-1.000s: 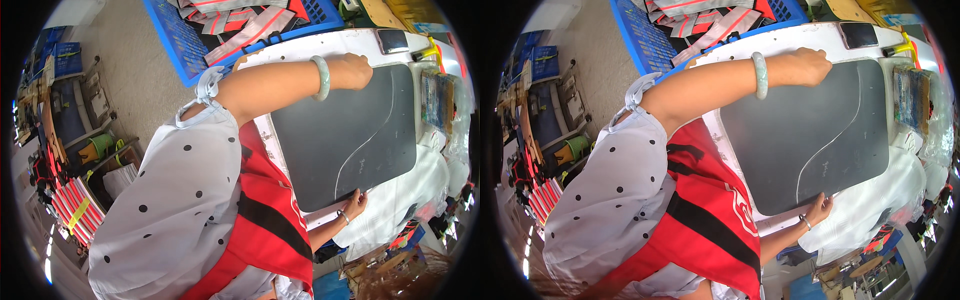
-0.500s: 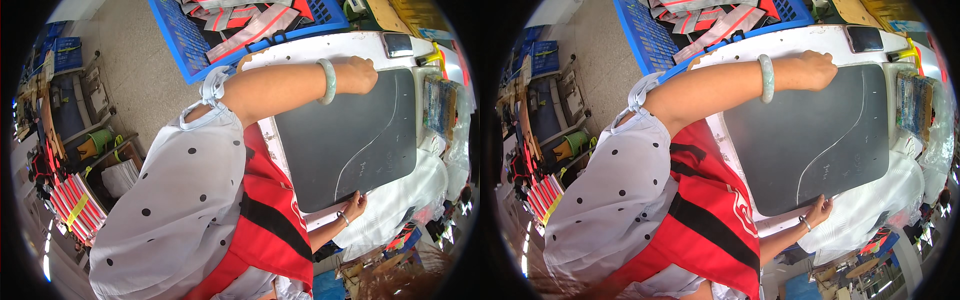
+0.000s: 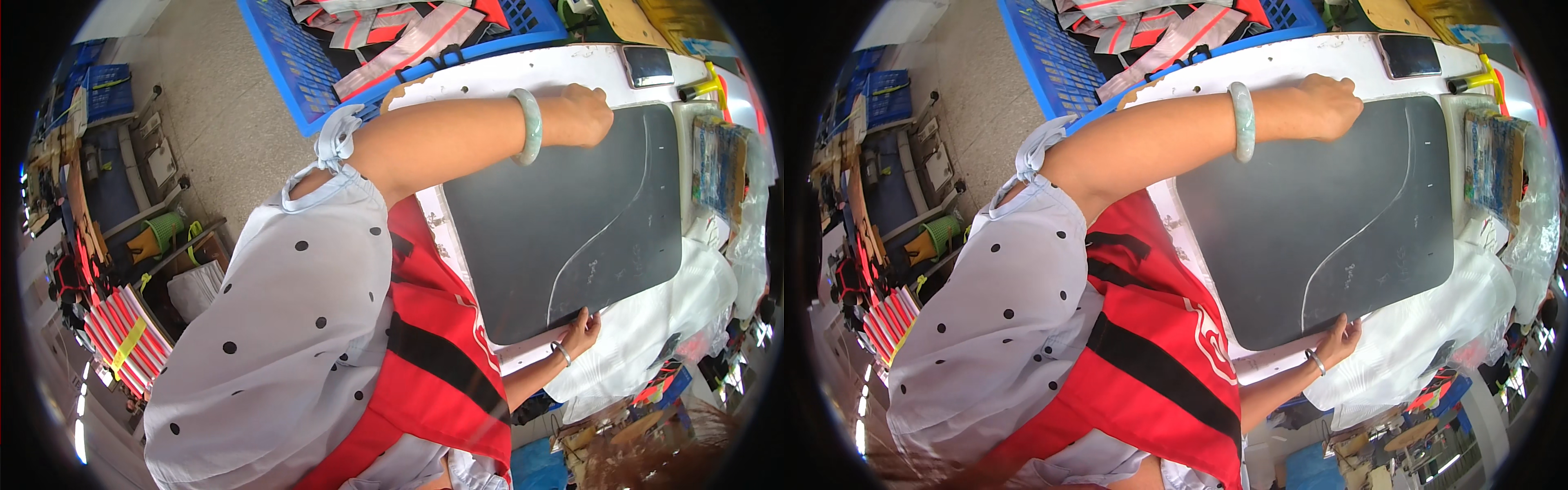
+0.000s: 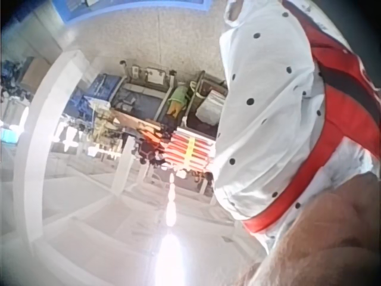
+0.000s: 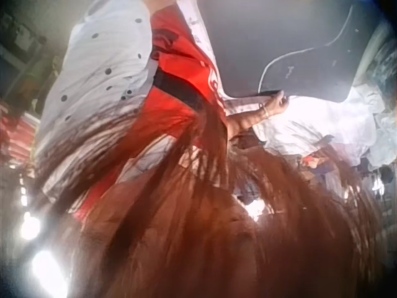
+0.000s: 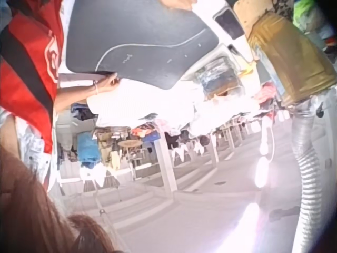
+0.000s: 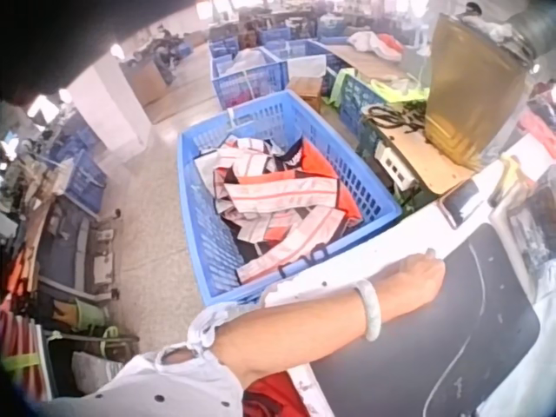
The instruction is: The person repeatedly places a template board over fabric sheets, traces a curved line onto the material using chalk, and lifts the template to set aside each marked piece.
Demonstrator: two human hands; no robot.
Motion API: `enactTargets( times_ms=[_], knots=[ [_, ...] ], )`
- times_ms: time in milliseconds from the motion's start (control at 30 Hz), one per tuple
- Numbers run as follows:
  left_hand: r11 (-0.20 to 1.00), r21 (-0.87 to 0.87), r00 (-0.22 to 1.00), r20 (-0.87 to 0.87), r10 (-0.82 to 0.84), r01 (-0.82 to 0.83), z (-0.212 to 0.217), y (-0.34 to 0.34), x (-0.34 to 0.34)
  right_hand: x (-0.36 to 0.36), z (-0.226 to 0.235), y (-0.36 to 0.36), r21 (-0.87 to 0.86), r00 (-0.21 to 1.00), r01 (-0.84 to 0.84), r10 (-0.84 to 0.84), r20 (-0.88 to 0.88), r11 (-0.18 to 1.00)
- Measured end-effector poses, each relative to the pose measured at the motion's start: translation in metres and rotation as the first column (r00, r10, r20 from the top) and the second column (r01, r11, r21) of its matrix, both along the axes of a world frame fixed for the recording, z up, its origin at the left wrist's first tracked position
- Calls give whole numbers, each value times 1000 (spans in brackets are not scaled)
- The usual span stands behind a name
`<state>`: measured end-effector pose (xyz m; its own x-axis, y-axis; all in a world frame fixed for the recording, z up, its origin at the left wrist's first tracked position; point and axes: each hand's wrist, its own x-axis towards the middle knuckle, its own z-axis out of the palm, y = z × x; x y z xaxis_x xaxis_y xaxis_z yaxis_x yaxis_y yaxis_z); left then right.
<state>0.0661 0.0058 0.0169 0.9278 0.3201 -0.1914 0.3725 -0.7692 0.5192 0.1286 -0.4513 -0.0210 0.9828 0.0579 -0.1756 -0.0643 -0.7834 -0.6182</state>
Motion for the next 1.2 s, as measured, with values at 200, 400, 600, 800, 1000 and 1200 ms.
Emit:
enactTargets(
  times_ms=[200,400,600,800,1000,1200],
  knots=[
    [1000,-10,999,28,-22,23,-2,1,-3,-2,1,3,4,1000,-15,15,5,1000],
    [990,121,945,309,-109,75,-29,4,-12,-4,-2,1,-172,987,-70,93,130,983],
    [999,25,983,177,-44,40,-26,3,-1,-17,5,18,-15,997,50,-50,55,999],
    [1000,25,997,77,-14,12,-8,-1,-6,-23,11,29,-42,996,43,-40,76,998],
    [1000,15,1000,-20,-17,17,1,-6,-5,-25,16,33,-106,996,24,-14,87,994],
    [997,-4,997,-7,75,-75,4,-9,-9,-26,24,40,-219,992,-30,56,113,975]
  ],
)
